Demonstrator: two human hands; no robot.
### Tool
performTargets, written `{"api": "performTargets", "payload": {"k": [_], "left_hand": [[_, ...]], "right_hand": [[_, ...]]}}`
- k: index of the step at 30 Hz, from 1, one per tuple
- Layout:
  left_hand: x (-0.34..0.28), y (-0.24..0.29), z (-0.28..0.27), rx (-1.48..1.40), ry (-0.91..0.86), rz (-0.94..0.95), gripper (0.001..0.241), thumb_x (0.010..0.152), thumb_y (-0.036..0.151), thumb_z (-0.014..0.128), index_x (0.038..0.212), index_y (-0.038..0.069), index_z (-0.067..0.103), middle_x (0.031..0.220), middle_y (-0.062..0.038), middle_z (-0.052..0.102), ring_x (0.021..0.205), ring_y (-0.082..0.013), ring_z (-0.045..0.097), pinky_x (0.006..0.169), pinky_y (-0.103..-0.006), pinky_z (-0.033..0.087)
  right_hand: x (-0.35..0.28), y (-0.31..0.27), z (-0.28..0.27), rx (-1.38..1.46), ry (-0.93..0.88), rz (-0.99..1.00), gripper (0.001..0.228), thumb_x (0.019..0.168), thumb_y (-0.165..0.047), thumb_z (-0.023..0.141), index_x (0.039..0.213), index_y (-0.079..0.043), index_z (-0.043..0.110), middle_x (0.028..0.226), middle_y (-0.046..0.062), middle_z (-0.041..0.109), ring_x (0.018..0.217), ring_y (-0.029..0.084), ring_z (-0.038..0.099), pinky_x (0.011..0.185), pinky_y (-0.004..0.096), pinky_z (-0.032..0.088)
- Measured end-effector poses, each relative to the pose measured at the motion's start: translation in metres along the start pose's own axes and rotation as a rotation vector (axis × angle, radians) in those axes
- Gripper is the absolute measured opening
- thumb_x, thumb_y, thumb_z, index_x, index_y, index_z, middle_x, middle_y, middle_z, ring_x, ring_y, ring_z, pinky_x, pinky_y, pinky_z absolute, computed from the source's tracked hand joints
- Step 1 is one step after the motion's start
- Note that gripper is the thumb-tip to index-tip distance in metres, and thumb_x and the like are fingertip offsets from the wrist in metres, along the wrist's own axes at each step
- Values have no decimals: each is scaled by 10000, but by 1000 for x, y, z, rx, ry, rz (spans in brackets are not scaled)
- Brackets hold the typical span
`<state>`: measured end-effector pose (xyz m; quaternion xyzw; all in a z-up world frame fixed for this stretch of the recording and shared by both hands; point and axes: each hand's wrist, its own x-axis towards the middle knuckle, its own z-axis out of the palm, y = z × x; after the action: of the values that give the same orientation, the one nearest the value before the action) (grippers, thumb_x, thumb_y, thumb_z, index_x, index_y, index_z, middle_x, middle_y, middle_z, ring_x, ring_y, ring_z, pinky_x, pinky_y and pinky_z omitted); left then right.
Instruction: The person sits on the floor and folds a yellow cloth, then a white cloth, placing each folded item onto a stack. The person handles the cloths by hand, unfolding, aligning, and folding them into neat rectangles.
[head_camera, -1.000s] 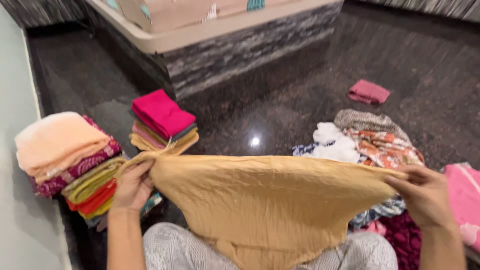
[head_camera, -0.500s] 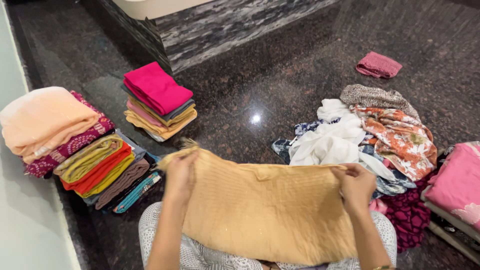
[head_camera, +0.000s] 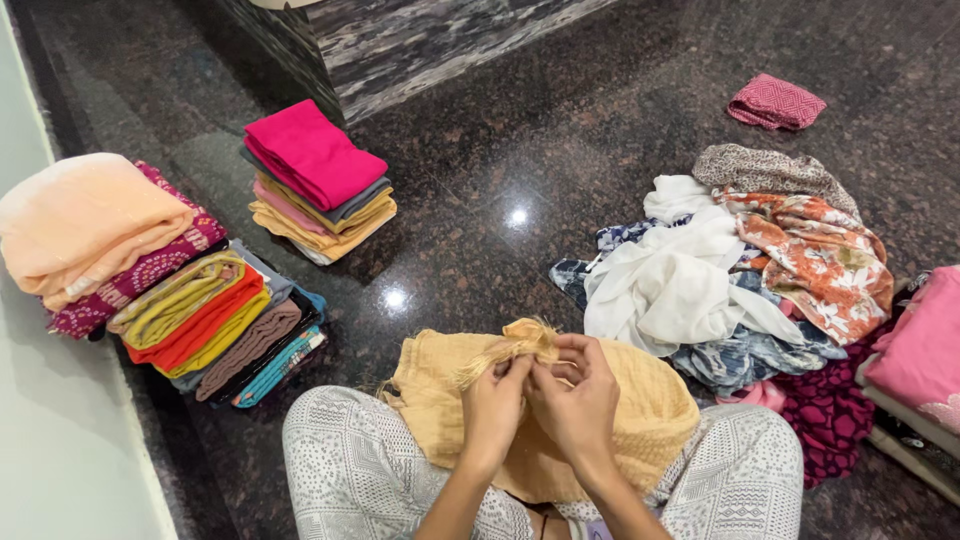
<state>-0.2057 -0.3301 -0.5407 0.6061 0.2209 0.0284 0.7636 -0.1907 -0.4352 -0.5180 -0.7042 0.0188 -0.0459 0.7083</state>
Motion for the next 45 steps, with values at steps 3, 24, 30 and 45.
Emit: {"api": "performTargets", "payload": {"k": [3, 24, 30, 45], "left_hand": [[3, 9, -5, 91, -117, 38, 276, 881, 207, 740, 1088, 25, 754, 974, -65, 790, 839, -119, 696, 759, -269, 537], [-13, 124, -135, 355, -764, 317, 232, 757, -61, 684, 952, -51, 808, 948, -122, 808, 913, -182, 745, 854, -304, 586], [-13, 61, -151, 375, -758, 53, 289, 727, -76, 686, 984, -23, 807, 971, -89, 808, 927, -172, 729, 868, -296, 573], [3, 50, -174, 222, -495, 142, 216, 791, -41, 739, 999, -35, 795, 988, -86, 794, 951, -149, 716, 884, -304, 564]], "right_hand": [[2, 0, -7, 201, -144, 2, 480, 782, 56, 650, 1251, 6, 555, 1045, 134, 707, 872, 146, 699, 739, 277, 590], [43, 20, -57, -246, -788, 100, 996, 568, -13, 869, 1427, -207, 404, 1394, 136, 531, 1259, 309, 565, 993, 439, 524], [9, 94, -64, 99, -706, 344, 704, 747, 57, 719, 1359, -110, 414, 1374, 114, 561, 1125, 263, 594, 908, 374, 579], [32, 122, 2, 219, -339, 267, 371, 835, 139, 602, 1138, -50, 503, 900, 129, 684, 733, 176, 636, 575, 284, 478]]}}
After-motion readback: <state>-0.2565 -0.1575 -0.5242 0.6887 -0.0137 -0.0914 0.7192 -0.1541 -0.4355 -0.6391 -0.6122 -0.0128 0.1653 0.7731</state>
